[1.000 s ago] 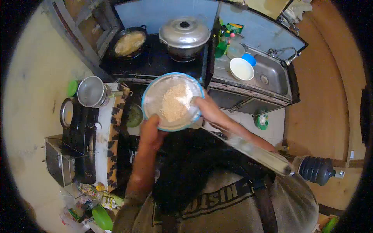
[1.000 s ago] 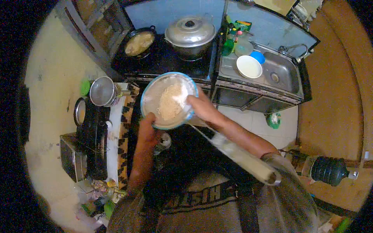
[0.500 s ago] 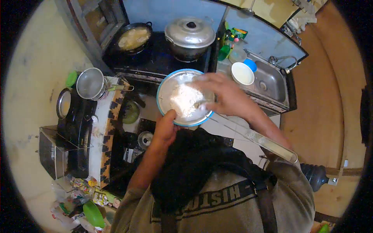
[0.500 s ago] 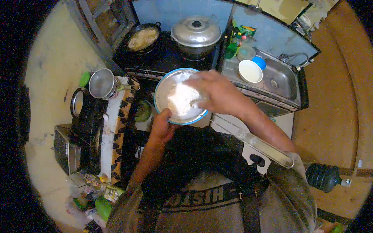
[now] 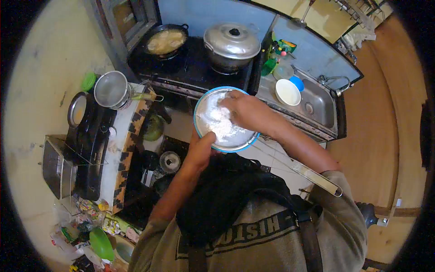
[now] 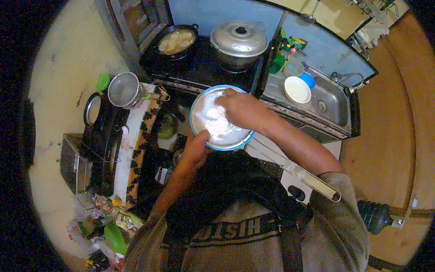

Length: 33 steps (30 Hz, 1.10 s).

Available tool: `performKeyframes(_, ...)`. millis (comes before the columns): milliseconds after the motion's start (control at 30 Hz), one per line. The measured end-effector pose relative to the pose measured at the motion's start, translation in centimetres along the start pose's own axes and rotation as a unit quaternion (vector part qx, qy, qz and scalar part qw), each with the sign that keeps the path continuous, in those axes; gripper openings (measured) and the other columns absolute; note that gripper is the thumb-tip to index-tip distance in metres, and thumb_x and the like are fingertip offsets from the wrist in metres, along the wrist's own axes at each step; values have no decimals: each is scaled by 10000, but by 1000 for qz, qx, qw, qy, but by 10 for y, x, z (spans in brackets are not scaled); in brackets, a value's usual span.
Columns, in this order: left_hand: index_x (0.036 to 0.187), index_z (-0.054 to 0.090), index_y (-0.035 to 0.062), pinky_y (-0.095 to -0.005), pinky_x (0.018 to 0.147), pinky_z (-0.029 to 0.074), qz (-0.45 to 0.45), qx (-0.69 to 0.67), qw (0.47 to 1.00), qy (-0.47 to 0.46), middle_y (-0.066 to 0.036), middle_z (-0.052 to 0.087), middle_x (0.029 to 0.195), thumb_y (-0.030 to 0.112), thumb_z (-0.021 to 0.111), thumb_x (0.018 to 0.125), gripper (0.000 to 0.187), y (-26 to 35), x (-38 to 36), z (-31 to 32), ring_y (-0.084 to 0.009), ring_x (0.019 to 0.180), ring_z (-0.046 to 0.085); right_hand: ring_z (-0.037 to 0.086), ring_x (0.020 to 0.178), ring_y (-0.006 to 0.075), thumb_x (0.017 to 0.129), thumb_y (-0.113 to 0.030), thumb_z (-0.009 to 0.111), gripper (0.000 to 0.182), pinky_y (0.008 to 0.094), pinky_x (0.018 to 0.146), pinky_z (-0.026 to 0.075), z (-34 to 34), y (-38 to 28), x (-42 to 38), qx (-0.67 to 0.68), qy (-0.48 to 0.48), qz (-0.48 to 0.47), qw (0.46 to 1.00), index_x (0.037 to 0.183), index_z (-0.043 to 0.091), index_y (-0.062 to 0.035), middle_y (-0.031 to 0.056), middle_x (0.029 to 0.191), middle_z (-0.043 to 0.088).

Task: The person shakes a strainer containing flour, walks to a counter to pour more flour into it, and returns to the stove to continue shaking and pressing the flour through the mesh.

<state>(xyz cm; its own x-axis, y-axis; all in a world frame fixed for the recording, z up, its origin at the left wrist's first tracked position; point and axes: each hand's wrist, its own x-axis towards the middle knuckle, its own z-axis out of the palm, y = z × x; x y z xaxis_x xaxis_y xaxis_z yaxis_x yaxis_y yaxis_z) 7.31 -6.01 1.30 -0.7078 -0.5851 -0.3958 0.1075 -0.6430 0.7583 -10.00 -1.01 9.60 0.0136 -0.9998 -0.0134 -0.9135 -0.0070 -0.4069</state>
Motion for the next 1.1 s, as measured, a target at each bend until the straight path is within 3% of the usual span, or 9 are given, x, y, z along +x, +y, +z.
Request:
performKeyframes(33, 1322, 234, 96, -326, 518, 549, 2, 2, 1000, -10, -149, 480, 1143, 75, 479, 720, 650, 2, 1, 1, -242, 867, 595, 545, 956, 342, 697, -65, 591, 368, 403, 835, 449, 4, 1, 3, 23, 78, -52, 995, 1063, 591, -97, 162, 1036, 561)
performKeyframes(200, 1320, 241, 99, -318, 505, 542, -7, -3, 1000, 6, -140, 481, 1146, 81, 474, 724, 640, -2, 4, -7, -236, 871, 592, 515, 1059, 319, 695, -71, 618, 349, 398, 907, 417, -3, -11, -10, -29, -40, -109, 993, 1044, 604, -72, 145, 1124, 559)
performKeyframes(333, 1323, 245, 104, -323, 518, 541, -9, -14, 1000, -13, -135, 478, 1157, 90, 472, 732, 633, -4, 7, -9, -235, 882, 590, 536, 1021, 317, 671, -100, 640, 309, 402, 877, 430, -4, -1, -11, 57, 60, -79, 993, 980, 637, -97, 112, 1049, 606)
performKeyframes(500, 1325, 242, 102, -359, 569, 553, -23, -16, 999, -29, -138, 474, 1168, 65, 467, 726, 641, -1, 9, -7, -254, 931, 578, 499, 1091, 294, 662, -75, 649, 324, 432, 925, 379, 0, -11, -13, 29, 8, -171, 985, 984, 633, -100, 100, 1089, 592)
performKeyframes(667, 1324, 247, 94, -384, 610, 559, -16, -18, 999, -22, -142, 471, 1174, 42, 459, 724, 638, -3, 6, -1, -266, 960, 570, 529, 1032, 292, 671, -24, 623, 306, 407, 875, 420, -6, 3, -10, 12, 48, -115, 992, 972, 629, -75, 94, 1074, 594)
performKeyframes(733, 1220, 418, -24, -373, 809, 504, -7, -13, 1000, -4, -129, 557, 1111, 88, 491, 748, 490, -1, 2, 4, -242, 979, 584, 574, 915, 304, 687, -3, 605, 284, 384, 797, 464, -11, 1, -9, 77, 123, -114, 983, 966, 618, -52, 113, 1016, 607)
performKeyframes(900, 1212, 421, -33, -366, 795, 509, -31, -6, 999, 19, -137, 564, 1084, 97, 493, 743, 492, 4, -2, 9, -242, 951, 593, 586, 904, 279, 689, -12, 605, 286, 330, 797, 453, -38, 2, -22, 142, 78, 5, 987, 973, 617, -51, 126, 971, 623)
performKeyframes(1000, 1211, 409, -53, -364, 794, 509, -34, -8, 999, 30, -159, 558, 1080, 94, 480, 740, 498, 5, -2, 10, -255, 945, 591, 574, 940, 253, 684, -9, 612, 363, 327, 822, 441, -28, 17, -35, 130, 137, -43, 981, 1044, 592, -47, 113, 1025, 614)
performKeyframes(1100, 1256, 349, -8, -404, 757, 526, -11, -52, 999, 3, -164, 518, 1129, 60, 444, 731, 537, 6, -1, 4, -280, 965, 580, 527, 1067, 264, 726, -59, 588, 460, 341, 899, 408, -1, 33, -47, 191, 261, 50, 945, 1179, 511, -51, 153, 1145, 554)
